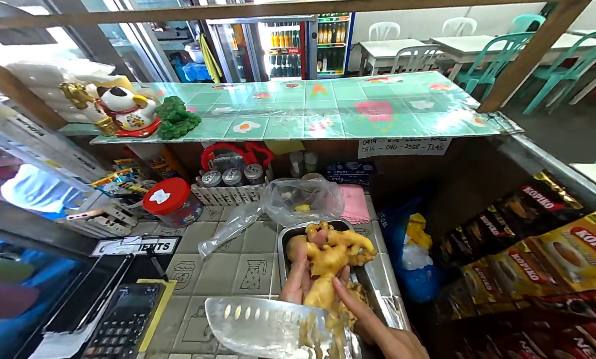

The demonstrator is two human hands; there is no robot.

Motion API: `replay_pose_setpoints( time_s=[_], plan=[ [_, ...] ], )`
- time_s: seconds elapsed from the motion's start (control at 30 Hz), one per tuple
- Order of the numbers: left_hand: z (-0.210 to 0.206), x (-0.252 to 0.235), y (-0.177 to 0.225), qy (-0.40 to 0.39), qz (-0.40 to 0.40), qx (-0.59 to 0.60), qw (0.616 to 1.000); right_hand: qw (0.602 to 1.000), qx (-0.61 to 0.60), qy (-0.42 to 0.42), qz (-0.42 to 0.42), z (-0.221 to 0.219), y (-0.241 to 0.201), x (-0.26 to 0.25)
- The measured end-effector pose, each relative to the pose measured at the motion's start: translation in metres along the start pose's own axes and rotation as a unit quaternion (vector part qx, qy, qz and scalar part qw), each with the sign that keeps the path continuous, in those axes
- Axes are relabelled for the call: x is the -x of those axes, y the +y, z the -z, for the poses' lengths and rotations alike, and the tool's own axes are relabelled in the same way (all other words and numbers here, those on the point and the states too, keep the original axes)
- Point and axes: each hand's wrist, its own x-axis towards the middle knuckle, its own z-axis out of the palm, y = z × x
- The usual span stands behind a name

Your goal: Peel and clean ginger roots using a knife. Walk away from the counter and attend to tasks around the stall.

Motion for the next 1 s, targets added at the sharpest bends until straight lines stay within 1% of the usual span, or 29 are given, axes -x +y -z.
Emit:
replay_pose_setpoints(
  time_s=[0.13, 0.23, 0.4, 0.5, 0.63, 0.73, 0.8, 0.87, 0.93, 1.0],
  plan=[
    [0.003, 0.002, -0.001, -0.01, 0.002, 0.001, 1.0, 0.999, 0.013, 0.027, 0.02, -0.004, 0.006, 0.001],
    [-0.006, 0.009, -0.001, 0.026, 0.01, 0.041, 0.999, 0.998, 0.022, 0.047, 0.027, 0.0, 0.011, 0.0],
    [-0.004, 0.002, -0.006, 0.007, -0.001, 0.0, 1.0, 1.0, -0.017, -0.004, 0.003, 0.006, 0.007, 0.002],
    [-0.004, 0.002, -0.006, -0.003, 0.0, 0.03, 1.0, 1.0, -0.001, 0.004, 0.006, 0.005, 0.005, 0.002],
    [-0.005, 0.005, -0.004, 0.004, -0.004, 0.021, 1.0, 0.999, 0.015, 0.026, 0.022, 0.002, 0.008, 0.001],
    [-0.002, 0.005, -0.002, 0.011, -0.003, 0.02, 1.0, 0.999, 0.011, 0.028, 0.024, 0.0, 0.009, 0.0],
    [-0.004, 0.006, -0.002, 0.011, -0.015, 0.009, 1.0, 0.999, -0.025, 0.021, 0.014, -0.002, 0.008, 0.0],
    [-0.008, 0.006, -0.002, 0.021, -0.018, 0.021, 0.999, 0.996, -0.092, 0.005, 0.005, -0.002, 0.005, 0.0],
    [-0.013, 0.005, -0.001, 0.041, -0.017, 0.043, 0.998, 0.988, -0.156, 0.003, 0.022, -0.002, 0.005, 0.001],
    [-0.013, 0.005, 0.0, 0.052, -0.019, 0.079, 0.995, 0.972, -0.23, -0.015, 0.034, -0.001, 0.005, 0.002]
  ],
)
